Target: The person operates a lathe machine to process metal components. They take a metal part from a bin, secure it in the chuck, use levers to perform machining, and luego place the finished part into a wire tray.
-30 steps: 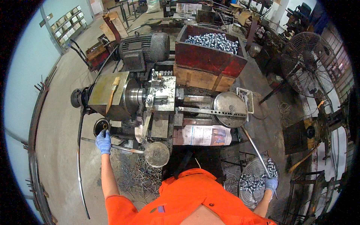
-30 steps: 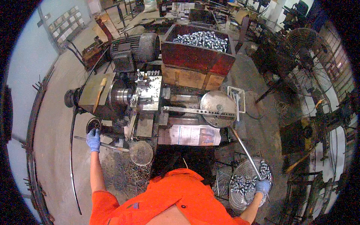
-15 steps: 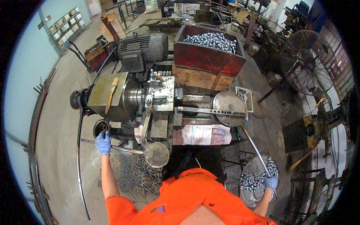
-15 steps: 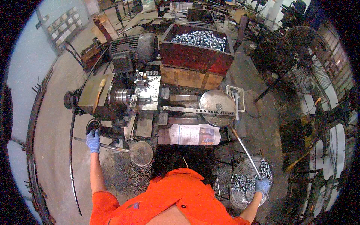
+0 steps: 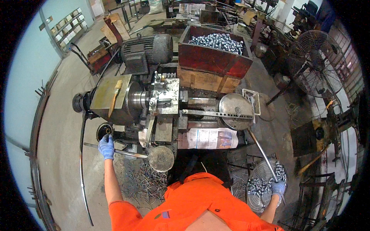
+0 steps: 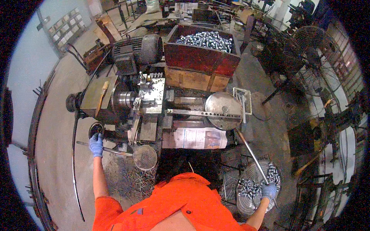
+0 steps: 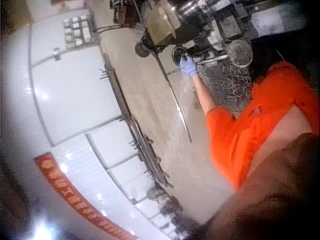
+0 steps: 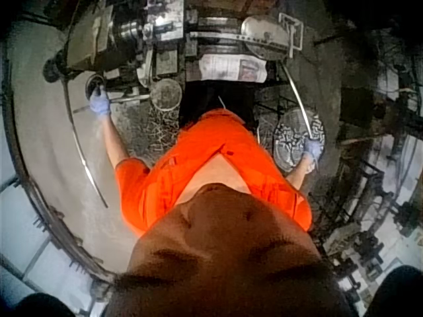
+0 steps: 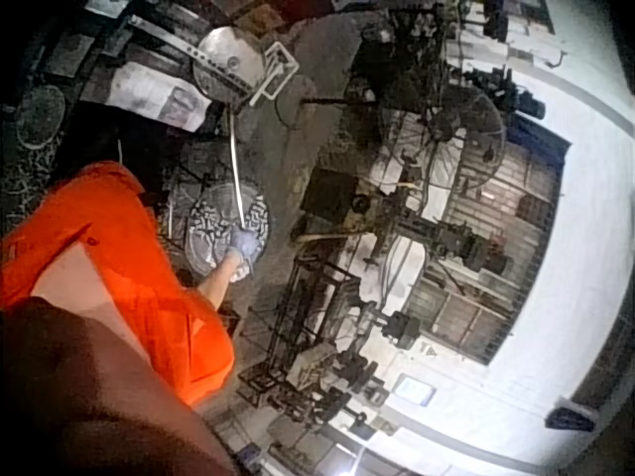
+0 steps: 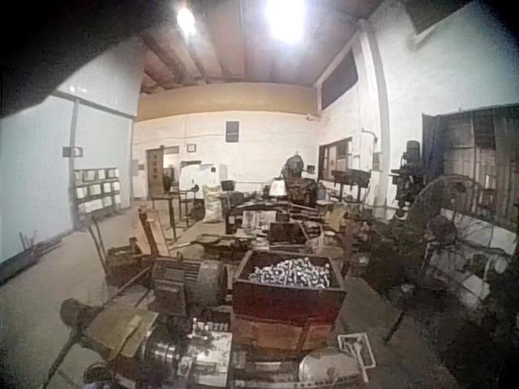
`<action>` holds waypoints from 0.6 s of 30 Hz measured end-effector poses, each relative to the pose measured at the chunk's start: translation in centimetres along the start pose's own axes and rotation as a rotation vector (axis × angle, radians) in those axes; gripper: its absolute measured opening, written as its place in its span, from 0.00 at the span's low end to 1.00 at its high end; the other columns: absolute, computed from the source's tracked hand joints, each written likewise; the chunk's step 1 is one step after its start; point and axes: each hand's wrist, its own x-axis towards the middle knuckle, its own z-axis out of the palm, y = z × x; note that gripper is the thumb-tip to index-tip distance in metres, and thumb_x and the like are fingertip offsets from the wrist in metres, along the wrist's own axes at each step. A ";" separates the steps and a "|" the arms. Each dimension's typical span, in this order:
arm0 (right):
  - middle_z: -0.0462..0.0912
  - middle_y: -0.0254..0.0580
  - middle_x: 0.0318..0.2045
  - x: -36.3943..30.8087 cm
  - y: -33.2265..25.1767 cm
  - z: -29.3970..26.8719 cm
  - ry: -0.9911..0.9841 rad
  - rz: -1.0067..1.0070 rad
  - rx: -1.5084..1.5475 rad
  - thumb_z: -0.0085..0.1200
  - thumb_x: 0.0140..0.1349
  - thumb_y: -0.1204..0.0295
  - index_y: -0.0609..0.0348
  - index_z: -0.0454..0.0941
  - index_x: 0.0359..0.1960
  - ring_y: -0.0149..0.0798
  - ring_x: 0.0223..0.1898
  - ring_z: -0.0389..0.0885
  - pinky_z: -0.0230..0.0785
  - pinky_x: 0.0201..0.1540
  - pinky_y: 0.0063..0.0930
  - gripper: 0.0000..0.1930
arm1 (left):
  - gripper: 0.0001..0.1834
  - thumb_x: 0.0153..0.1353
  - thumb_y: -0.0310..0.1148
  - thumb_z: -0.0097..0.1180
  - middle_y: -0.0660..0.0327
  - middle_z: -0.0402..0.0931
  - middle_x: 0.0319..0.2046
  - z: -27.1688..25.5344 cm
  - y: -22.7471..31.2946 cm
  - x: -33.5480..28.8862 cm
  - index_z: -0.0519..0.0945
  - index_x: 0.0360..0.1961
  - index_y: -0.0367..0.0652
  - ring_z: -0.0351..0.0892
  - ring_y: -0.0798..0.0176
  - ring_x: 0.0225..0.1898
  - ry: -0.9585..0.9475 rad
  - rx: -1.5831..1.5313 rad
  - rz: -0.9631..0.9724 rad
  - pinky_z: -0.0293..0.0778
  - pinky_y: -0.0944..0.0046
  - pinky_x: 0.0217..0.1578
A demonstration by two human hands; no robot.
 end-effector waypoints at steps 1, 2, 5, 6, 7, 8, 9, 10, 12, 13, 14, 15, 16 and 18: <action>0.80 0.56 0.37 -0.2 -0.2 -0.1 -0.002 -0.025 0.024 0.61 0.39 0.60 0.60 0.79 0.36 0.55 0.39 0.78 0.70 0.44 0.40 0.21 | 0.17 0.56 0.43 0.54 0.53 0.81 0.34 0.0 -0.7 0.1 0.82 0.39 0.42 0.81 0.54 0.35 0.000 -0.005 -0.002 0.73 0.61 0.39; 0.80 0.56 0.36 -0.3 -0.4 0.3 0.042 -0.058 0.032 0.61 0.40 0.59 0.60 0.79 0.36 0.54 0.39 0.78 0.70 0.44 0.40 0.22 | 0.17 0.56 0.44 0.54 0.53 0.81 0.33 0.3 -0.9 0.4 0.82 0.38 0.42 0.81 0.54 0.35 0.001 -0.003 0.015 0.73 0.61 0.38; 0.81 0.53 0.35 -2.1 -3.5 0.6 0.273 -0.215 -0.033 0.59 0.44 0.53 0.59 0.79 0.38 0.53 0.39 0.78 0.68 0.46 0.39 0.24 | 0.17 0.56 0.44 0.55 0.52 0.80 0.32 0.7 -0.5 0.3 0.82 0.37 0.43 0.80 0.53 0.34 0.008 0.036 0.038 0.73 0.59 0.36; 0.80 0.52 0.38 -3.1 -5.8 -0.2 0.254 -0.271 0.017 0.59 0.45 0.52 0.59 0.79 0.41 0.54 0.43 0.76 0.64 0.51 0.42 0.26 | 0.17 0.56 0.44 0.55 0.52 0.80 0.32 0.2 0.6 0.0 0.82 0.37 0.43 0.80 0.52 0.34 0.010 0.071 0.033 0.73 0.59 0.35; 0.80 0.51 0.40 -3.2 -7.9 0.3 0.265 -0.317 0.079 0.59 0.45 0.52 0.58 0.78 0.42 0.53 0.46 0.74 0.61 0.53 0.43 0.26 | 0.16 0.56 0.44 0.55 0.52 0.80 0.31 -0.3 1.6 0.0 0.82 0.36 0.43 0.80 0.52 0.33 0.015 0.109 0.037 0.73 0.59 0.35; 0.79 0.50 0.42 -3.0 -9.8 0.8 0.276 -0.367 0.141 0.59 0.45 0.52 0.56 0.78 0.43 0.53 0.49 0.73 0.58 0.56 0.44 0.26 | 0.16 0.56 0.44 0.55 0.52 0.80 0.31 -0.5 1.6 0.0 0.82 0.36 0.45 0.80 0.52 0.33 0.015 0.158 0.037 0.73 0.58 0.34; 0.79 0.49 0.42 -2.6 -11.6 0.5 0.311 -0.399 0.045 0.59 0.45 0.51 0.53 0.78 0.43 0.53 0.49 0.73 0.58 0.56 0.44 0.26 | 0.15 0.55 0.45 0.55 0.52 0.80 0.31 -0.7 2.0 0.1 0.82 0.36 0.46 0.80 0.52 0.33 -0.013 0.163 0.020 0.73 0.58 0.34; 0.79 0.48 0.43 -2.1 -13.3 0.1 0.346 -0.431 -0.052 0.59 0.45 0.51 0.50 0.79 0.43 0.53 0.49 0.73 0.57 0.57 0.44 0.25 | 0.15 0.55 0.45 0.55 0.53 0.80 0.31 -0.9 2.5 0.1 0.82 0.36 0.46 0.80 0.52 0.33 -0.042 0.168 0.001 0.73 0.58 0.35; 0.79 0.47 0.43 -0.8 -15.0 0.1 0.392 -0.497 -0.170 0.57 0.46 0.50 0.47 0.79 0.42 0.53 0.50 0.72 0.56 0.58 0.45 0.24 | 0.15 0.55 0.45 0.55 0.53 0.80 0.31 -0.9 2.4 0.0 0.82 0.36 0.47 0.80 0.52 0.33 -0.036 0.166 -0.013 0.73 0.58 0.35; 0.79 0.47 0.43 0.3 -15.3 0.3 0.400 -0.526 -0.189 0.56 0.47 0.49 0.47 0.80 0.41 0.54 0.51 0.71 0.55 0.58 0.46 0.23 | 0.15 0.55 0.45 0.55 0.53 0.80 0.31 -0.6 1.8 0.2 0.83 0.36 0.48 0.80 0.52 0.33 -0.005 0.160 -0.001 0.73 0.58 0.34; 0.79 0.47 0.43 1.4 -15.6 0.3 0.407 -0.558 -0.215 0.54 0.49 0.49 0.48 0.80 0.40 0.54 0.52 0.70 0.54 0.59 0.47 0.22 | 0.15 0.55 0.45 0.55 0.53 0.80 0.31 -0.2 1.0 0.1 0.83 0.36 0.48 0.80 0.52 0.33 0.023 0.157 0.005 0.73 0.57 0.34; 0.79 0.48 0.43 2.5 -16.1 -0.1 0.382 -0.561 -0.229 0.52 0.51 0.48 0.48 0.81 0.39 0.55 0.53 0.70 0.53 0.59 0.47 0.21 | 0.15 0.55 0.45 0.55 0.53 0.80 0.31 0.1 0.0 0.1 0.83 0.36 0.48 0.80 0.51 0.33 0.004 0.135 -0.032 0.73 0.57 0.34; 0.79 0.49 0.43 3.8 -16.9 -0.8 0.357 -0.567 -0.243 0.50 0.52 0.48 0.48 0.81 0.38 0.55 0.53 0.69 0.53 0.59 0.48 0.21 | 0.15 0.55 0.45 0.55 0.53 0.80 0.31 0.3 -1.0 0.3 0.83 0.36 0.48 0.80 0.51 0.33 -0.013 0.115 -0.070 0.73 0.57 0.34; 0.79 0.53 0.41 6.9 -17.9 -1.5 0.381 -0.588 -0.283 0.43 0.57 0.47 0.50 0.82 0.35 0.56 0.53 0.69 0.52 0.59 0.48 0.23 | 0.15 0.55 0.45 0.54 0.53 0.80 0.31 0.4 -0.8 0.4 0.83 0.36 0.47 0.79 0.50 0.33 -0.024 0.164 -0.048 0.73 0.56 0.34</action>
